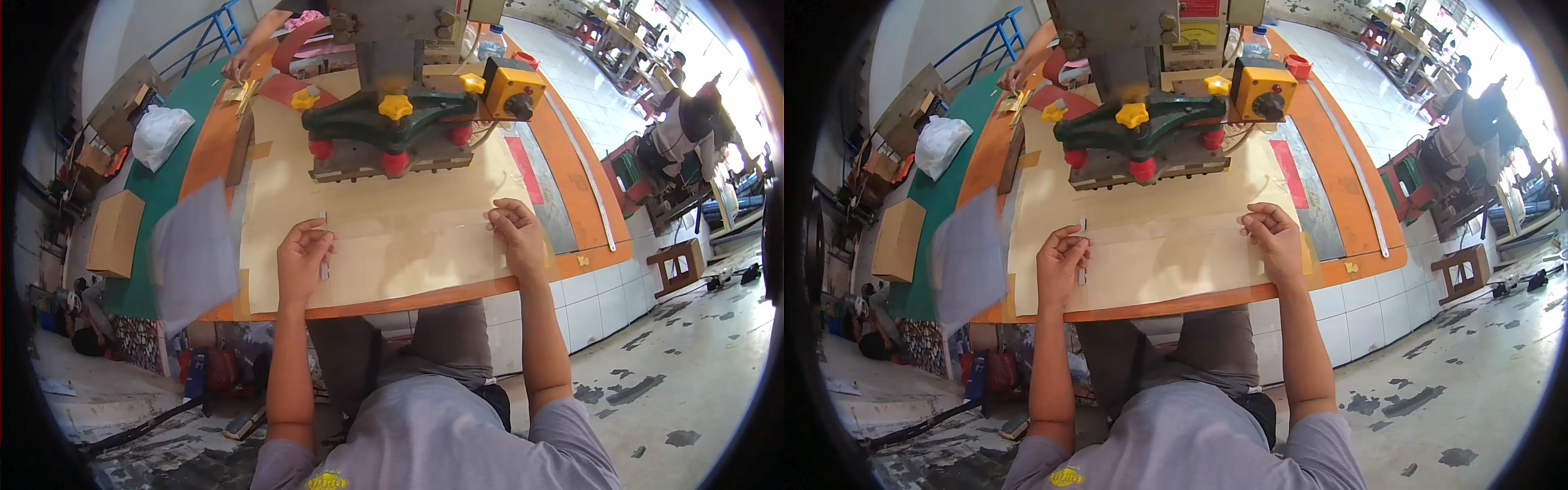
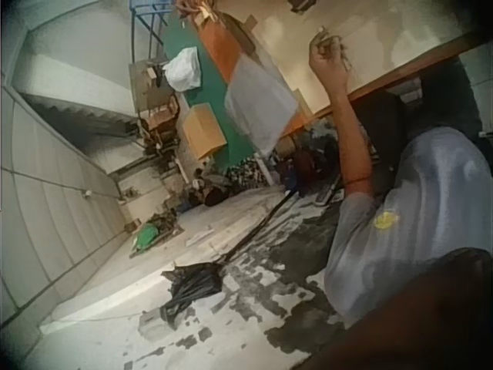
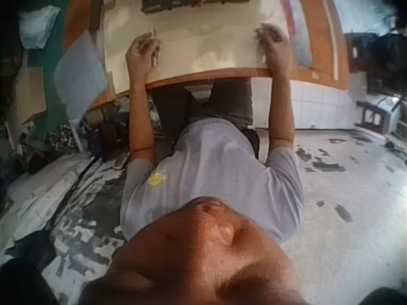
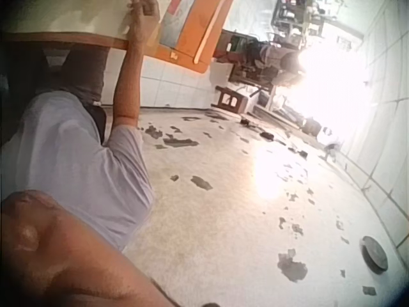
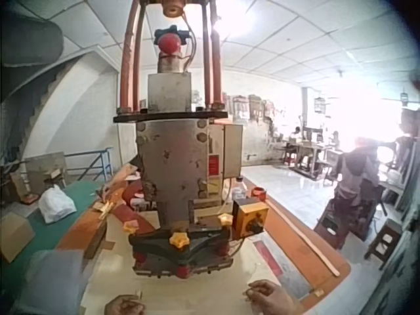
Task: The person positions a clear plastic sheet on a workbench under a heat press, uses a ruler to align it, and lowers the press head onto the material several times.
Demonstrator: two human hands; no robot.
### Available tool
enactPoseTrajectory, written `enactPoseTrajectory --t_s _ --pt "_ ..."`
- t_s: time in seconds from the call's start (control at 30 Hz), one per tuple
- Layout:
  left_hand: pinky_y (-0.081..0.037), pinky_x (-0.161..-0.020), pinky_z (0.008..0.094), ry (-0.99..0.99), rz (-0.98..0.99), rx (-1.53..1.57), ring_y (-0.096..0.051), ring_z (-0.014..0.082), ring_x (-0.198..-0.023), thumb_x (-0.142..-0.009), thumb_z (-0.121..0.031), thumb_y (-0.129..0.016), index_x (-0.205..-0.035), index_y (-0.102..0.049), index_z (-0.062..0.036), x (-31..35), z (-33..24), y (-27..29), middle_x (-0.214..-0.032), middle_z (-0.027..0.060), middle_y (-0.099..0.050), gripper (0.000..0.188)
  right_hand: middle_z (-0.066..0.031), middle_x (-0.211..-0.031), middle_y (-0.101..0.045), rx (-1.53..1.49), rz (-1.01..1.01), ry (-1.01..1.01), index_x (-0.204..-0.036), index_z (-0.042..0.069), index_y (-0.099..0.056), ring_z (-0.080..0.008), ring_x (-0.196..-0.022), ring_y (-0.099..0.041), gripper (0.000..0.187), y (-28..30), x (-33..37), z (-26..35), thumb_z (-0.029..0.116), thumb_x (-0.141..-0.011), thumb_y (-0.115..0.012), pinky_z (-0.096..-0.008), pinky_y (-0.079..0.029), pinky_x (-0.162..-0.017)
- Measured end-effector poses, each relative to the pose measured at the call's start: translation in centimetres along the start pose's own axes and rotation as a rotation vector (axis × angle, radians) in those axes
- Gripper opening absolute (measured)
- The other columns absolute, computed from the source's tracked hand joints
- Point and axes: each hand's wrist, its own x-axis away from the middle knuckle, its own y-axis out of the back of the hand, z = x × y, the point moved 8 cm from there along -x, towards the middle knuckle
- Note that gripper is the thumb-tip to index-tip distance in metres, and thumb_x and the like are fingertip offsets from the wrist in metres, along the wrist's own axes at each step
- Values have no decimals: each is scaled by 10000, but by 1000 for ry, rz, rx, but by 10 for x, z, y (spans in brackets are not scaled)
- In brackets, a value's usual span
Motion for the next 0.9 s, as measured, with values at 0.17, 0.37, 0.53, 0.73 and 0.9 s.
enactPoseTrajectory --t_s 0.17,0.37,0.53,0.73,0.9 --pt "-512 -672 243 -4 -19 27 -680 118 -789 -988 -29 -675 -1274 -614 15 2 -1 0 -996 113 -760 296 -59 -973 -768 22 19 -7 -1169 13 -671 -87 -813 -676 244 -2 -1 1 61 -944 -751 -226 -481 -692" --pt "-524 -689 248 -17 -23 42 -689 124 -817 -992 -26 -666 -1260 -615 12 -1 3 3 -987 105 -753 275 -51 -967 -767 12 15 21 -1143 16 -674 -82 -815 -675 216 3 -4 -1 57 -944 -747 -221 -482 -694" --pt "-534 -698 246 -14 -23 53 -698 130 -829 -995 -24 -659 -1255 -621 -8 1 5 7 -1002 101 -754 263 -35 -955 -759 49 32 -2 -1102 23 -679 -76 -805 -665 175 -1 -4 -2 60 -945 -747 -220 -479 -699" --pt "-540 -701 252 -4 -17 88 -702 135 -853 -992 -28 -660 -1269 -624 -14 2 4 7 -1020 98 -752 280 -22 -950 -750 94 -9 18 -1097 28 -684 -70 -807 -659 162 2 -2 2 46 -946 -738 -219 -475 -695" --pt "-536 -700 261 7 5 123 -703 141 -862 -987 -15 -644 -1272 -617 23 5 -2 4 -1034 112 -753 289 -16 -951 -744 98 -13 5 -1105 27 -688 -66 -809 -651 161 2 -3 0 45 -952 -733 -220 -477 -703"
